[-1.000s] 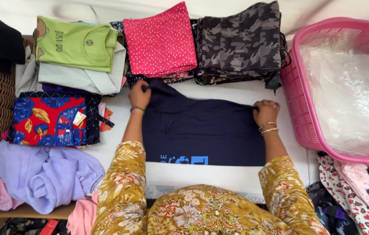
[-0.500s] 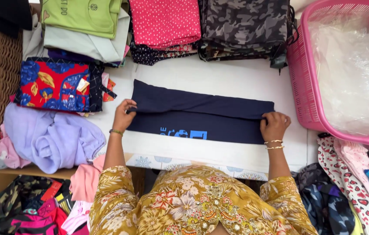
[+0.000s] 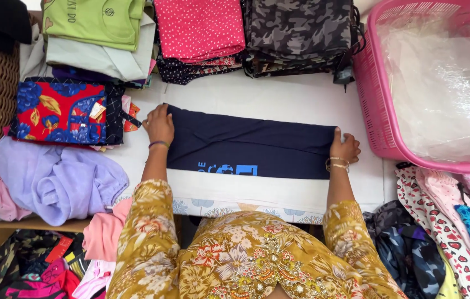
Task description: Folding various items of clothing and organizing them into neat piles on a workspace.
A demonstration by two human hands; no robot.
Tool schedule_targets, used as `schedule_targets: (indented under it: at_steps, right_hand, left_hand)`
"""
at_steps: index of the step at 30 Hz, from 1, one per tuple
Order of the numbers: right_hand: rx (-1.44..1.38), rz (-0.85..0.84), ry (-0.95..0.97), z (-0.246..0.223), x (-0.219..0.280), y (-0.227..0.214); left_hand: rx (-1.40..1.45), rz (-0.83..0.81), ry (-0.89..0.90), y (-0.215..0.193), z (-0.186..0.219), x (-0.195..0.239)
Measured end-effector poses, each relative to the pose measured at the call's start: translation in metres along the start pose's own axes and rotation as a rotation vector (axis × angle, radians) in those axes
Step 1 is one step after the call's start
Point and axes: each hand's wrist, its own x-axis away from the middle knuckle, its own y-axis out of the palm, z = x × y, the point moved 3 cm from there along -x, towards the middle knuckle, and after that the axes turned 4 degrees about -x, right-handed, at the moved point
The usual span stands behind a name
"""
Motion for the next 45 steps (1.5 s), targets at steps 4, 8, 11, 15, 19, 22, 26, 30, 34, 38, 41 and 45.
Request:
schedule_targets:
  at_steps: [4, 8, 11, 15, 19, 22, 26, 30, 34, 38, 41, 45]
  right_hand:
    - [0.150, -0.122, 0.112, -0.014, -0.021, 0.017]
    - [0.172, -0.129, 0.018, 0.020, -0.036, 0.033]
    - [0.132, -0.081, -0.010, 0.007, -0.017, 0.020]
    - [0.087, 0.110, -0.386, -0.062, 0.043, 0.013]
    - [0.153, -0.344, -0.771, -0.179, 0.157, 0.027]
    - [0.049, -0.320, -1.102, -0.168, 0.185, 0.077]
    - [0.311, -0.366, -0.850, -0.115, 0.126, 0.060]
    - [0.337, 0.017, -0.505, -0.010, 0.047, 0.022]
    - [0.352, 0.095, -0.132, 0.028, 0.028, -0.005]
    - [0.167, -0.061, -0.020, 0.029, 0.020, -0.001]
    - [-0.140, -0.062, -0.221, -0.026, 0.038, -0.013]
    - [-0.450, -0.401, -0.379, -0.116, 0.101, -0.022]
  left_hand:
    - [-0.213, 0.153, 0.251, 0.011, 0.028, -0.030]
    - [-0.260, -0.281, 0.162, 0.010, 0.029, -0.036]
    - [-0.362, -0.207, 0.101, 0.009, 0.026, -0.028]
    - [-0.333, -0.047, 0.091, 0.006, 0.058, 0.000]
    - [-0.140, -0.132, 0.219, 0.002, 0.101, 0.029]
    - [-0.173, -0.200, 0.129, 0.006, 0.099, 0.036]
    - [-0.217, -0.262, 0.034, 0.012, 0.081, 0.043]
    - [-0.202, -0.271, 0.030, 0.016, 0.080, 0.042]
    - [-0.186, -0.253, 0.047, 0.013, 0.084, 0.045]
    - [-0.143, -0.183, 0.077, -0.010, 0.120, 0.068]
    - [0.193, -0.064, 0.210, -0.002, 0.153, 0.082]
    - [1.114, -0.716, -0.304, 0.062, 0.181, 0.102]
